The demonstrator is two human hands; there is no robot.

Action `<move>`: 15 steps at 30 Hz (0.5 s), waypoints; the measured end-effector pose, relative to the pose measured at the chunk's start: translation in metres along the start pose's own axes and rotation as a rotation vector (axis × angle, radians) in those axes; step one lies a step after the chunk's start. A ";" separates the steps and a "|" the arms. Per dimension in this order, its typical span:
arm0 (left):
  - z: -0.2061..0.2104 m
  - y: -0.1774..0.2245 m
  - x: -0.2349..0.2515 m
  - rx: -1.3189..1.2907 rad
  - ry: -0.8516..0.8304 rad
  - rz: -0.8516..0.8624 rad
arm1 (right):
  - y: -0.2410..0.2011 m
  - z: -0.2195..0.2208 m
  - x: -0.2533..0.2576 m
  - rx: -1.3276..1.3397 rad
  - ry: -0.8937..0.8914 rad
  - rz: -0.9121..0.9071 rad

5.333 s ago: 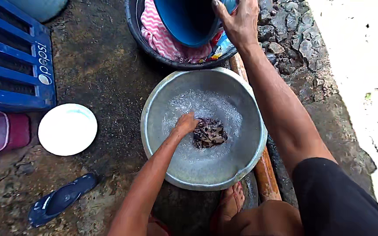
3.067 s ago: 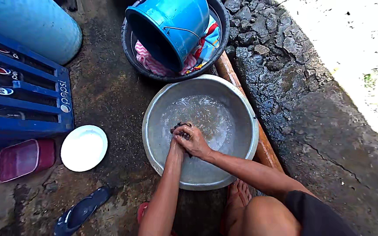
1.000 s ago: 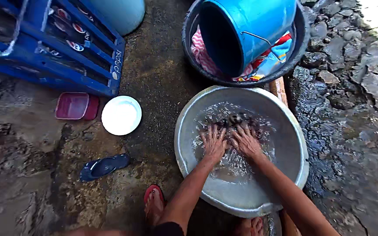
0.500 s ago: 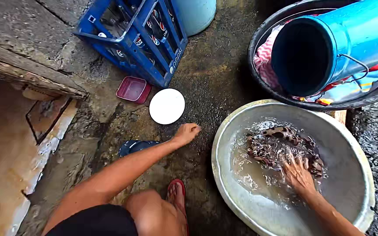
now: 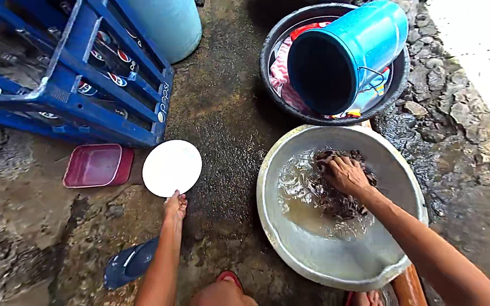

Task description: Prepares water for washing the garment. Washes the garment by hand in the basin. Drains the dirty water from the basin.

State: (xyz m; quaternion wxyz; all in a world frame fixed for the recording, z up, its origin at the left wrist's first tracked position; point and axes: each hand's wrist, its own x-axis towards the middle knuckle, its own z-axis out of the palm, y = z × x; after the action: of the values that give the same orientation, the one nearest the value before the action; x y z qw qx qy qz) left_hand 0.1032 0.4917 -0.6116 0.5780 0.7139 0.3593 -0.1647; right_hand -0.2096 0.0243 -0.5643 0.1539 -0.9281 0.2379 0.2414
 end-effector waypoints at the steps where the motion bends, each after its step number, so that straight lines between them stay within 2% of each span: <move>1: 0.011 0.007 -0.003 0.019 -0.021 0.010 | -0.007 0.015 0.000 0.046 0.022 0.018; 3: 0.039 0.019 -0.014 0.094 -0.093 0.025 | -0.024 0.039 -0.011 0.105 -0.059 0.081; 5: 0.073 0.029 -0.026 0.199 -0.183 0.059 | -0.043 0.051 -0.026 0.150 -0.239 0.098; 8: 0.128 0.033 -0.038 0.298 -0.312 0.078 | -0.057 0.051 -0.042 0.288 -0.562 -0.026; 9: 0.148 0.032 -0.044 0.315 -0.348 0.076 | -0.053 0.047 -0.044 0.372 -0.620 -0.064; 10: 0.166 0.029 -0.051 0.318 -0.387 0.069 | -0.045 0.039 -0.046 0.472 -0.596 -0.074; 11: 0.183 0.026 -0.057 0.318 -0.421 0.058 | -0.033 0.031 -0.048 0.556 -0.471 -0.035; 13: 0.208 0.025 -0.071 0.385 -0.507 0.024 | -0.002 0.025 -0.049 0.605 -0.017 0.121; 15: 0.216 0.030 -0.078 0.642 -0.599 0.058 | 0.024 0.049 -0.046 0.500 0.344 0.263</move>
State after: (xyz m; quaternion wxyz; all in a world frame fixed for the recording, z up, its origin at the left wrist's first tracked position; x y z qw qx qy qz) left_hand 0.1092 0.2602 -0.5997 0.4100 0.7879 0.0862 -0.4514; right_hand -0.2757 0.0408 -0.5854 0.3022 -0.8502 0.4299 0.0331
